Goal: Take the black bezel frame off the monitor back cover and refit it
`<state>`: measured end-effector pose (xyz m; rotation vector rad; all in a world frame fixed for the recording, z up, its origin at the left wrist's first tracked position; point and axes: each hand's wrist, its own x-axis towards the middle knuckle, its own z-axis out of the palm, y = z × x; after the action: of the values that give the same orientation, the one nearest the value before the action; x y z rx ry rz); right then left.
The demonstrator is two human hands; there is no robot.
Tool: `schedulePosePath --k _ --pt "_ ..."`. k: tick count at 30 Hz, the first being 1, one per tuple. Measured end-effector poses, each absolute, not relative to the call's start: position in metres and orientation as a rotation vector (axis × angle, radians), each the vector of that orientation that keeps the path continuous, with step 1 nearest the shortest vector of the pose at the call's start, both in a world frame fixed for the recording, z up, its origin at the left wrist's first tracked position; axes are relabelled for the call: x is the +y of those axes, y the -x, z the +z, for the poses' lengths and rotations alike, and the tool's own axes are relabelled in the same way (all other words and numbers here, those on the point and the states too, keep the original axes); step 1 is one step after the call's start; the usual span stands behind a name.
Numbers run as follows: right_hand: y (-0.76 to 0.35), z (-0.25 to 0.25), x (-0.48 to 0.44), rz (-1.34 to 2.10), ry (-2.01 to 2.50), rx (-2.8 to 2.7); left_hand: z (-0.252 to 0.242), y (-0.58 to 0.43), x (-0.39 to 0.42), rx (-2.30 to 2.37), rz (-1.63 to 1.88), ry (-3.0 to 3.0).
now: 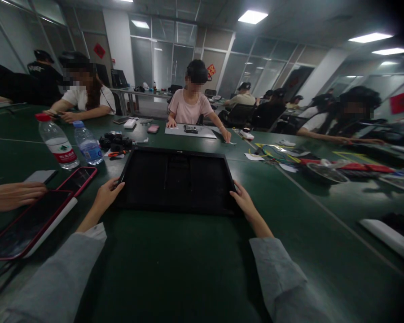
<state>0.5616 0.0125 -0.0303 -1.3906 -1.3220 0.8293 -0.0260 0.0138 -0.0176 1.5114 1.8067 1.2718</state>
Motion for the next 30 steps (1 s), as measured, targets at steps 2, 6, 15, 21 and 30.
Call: schedulePosePath --k 2,6,15,21,30 --pt "-0.566 -0.027 0.008 0.922 1.388 -1.297 -0.017 0.027 0.013 1.753 1.254 -1.521" --pt "-0.569 -0.024 0.007 0.83 1.373 -1.176 -0.014 0.021 0.009 1.709 1.211 -1.524" --pt "-0.579 -0.025 0.005 0.723 1.274 -1.062 -0.01 0.023 0.009 1.936 1.347 -1.564" --pt "-0.614 -0.023 -0.002 0.455 1.377 -0.938 -0.018 0.038 0.012 2.023 1.388 -1.52" --pt "-0.66 -0.023 -0.024 0.018 1.542 -0.662 -0.015 0.038 0.008 2.162 1.251 -1.525"
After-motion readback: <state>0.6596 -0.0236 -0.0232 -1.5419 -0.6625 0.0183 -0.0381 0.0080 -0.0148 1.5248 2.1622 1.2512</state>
